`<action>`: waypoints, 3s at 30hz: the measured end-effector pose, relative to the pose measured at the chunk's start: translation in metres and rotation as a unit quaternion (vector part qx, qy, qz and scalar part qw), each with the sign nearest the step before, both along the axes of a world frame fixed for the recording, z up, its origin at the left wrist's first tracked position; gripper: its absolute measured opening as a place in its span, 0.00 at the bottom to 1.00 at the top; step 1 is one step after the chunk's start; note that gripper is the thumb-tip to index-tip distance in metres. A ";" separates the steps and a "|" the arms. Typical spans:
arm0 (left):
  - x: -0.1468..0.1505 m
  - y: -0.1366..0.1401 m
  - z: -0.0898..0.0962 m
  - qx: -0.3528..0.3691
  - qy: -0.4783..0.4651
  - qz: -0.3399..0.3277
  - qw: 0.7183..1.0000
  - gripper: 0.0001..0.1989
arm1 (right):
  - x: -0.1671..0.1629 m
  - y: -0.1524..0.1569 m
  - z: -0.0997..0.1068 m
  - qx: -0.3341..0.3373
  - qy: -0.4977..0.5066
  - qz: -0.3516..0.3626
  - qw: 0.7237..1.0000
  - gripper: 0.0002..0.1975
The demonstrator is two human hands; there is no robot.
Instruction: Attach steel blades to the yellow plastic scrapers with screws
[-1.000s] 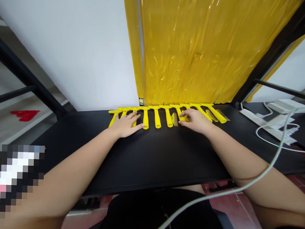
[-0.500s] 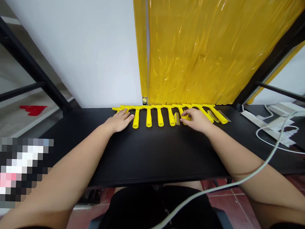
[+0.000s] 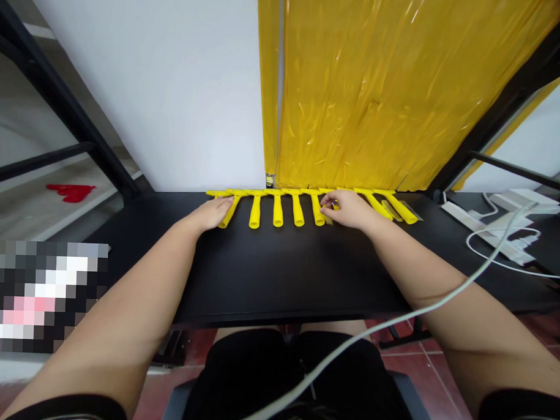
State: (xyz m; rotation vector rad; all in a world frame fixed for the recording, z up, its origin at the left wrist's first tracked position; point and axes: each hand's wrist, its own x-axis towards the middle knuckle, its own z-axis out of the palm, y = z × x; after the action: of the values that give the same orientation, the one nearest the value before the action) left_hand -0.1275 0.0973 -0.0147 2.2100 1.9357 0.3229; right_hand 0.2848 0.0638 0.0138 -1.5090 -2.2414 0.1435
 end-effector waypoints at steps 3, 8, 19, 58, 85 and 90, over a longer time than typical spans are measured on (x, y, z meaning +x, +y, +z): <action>-0.007 0.005 -0.004 0.007 0.045 -0.009 0.999 0.34 | -0.016 -0.002 0.002 -0.021 -0.007 -0.013 1.000 0.09; -0.012 0.008 -0.004 0.010 0.064 -0.012 0.998 0.34 | -0.034 -0.012 -0.008 0.005 -0.062 -0.057 0.996 0.12; -0.012 0.003 0.006 0.029 0.044 -0.033 0.998 0.35 | -0.035 -0.012 -0.020 0.003 -0.105 -0.106 0.989 0.18; 0.125 -0.068 0.018 -0.109 -0.607 -0.151 0.772 0.24 | -0.063 -0.071 -0.010 0.207 -0.028 0.128 0.970 0.11; 0.141 -0.090 0.027 -0.246 -0.676 -0.023 0.694 0.08 | -0.045 -0.067 -0.007 0.087 0.084 0.324 0.938 0.22; 0.154 -0.094 0.022 -0.216 -0.706 -0.003 0.674 0.05 | -0.067 -0.082 -0.016 0.098 -0.039 0.297 0.949 0.29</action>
State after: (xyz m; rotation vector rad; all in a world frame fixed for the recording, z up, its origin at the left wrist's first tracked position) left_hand 0.0263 0.0033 0.0076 0.9122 0.8871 1.0260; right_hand 0.2175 -0.0182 -0.0024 -0.7149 -2.6199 0.0358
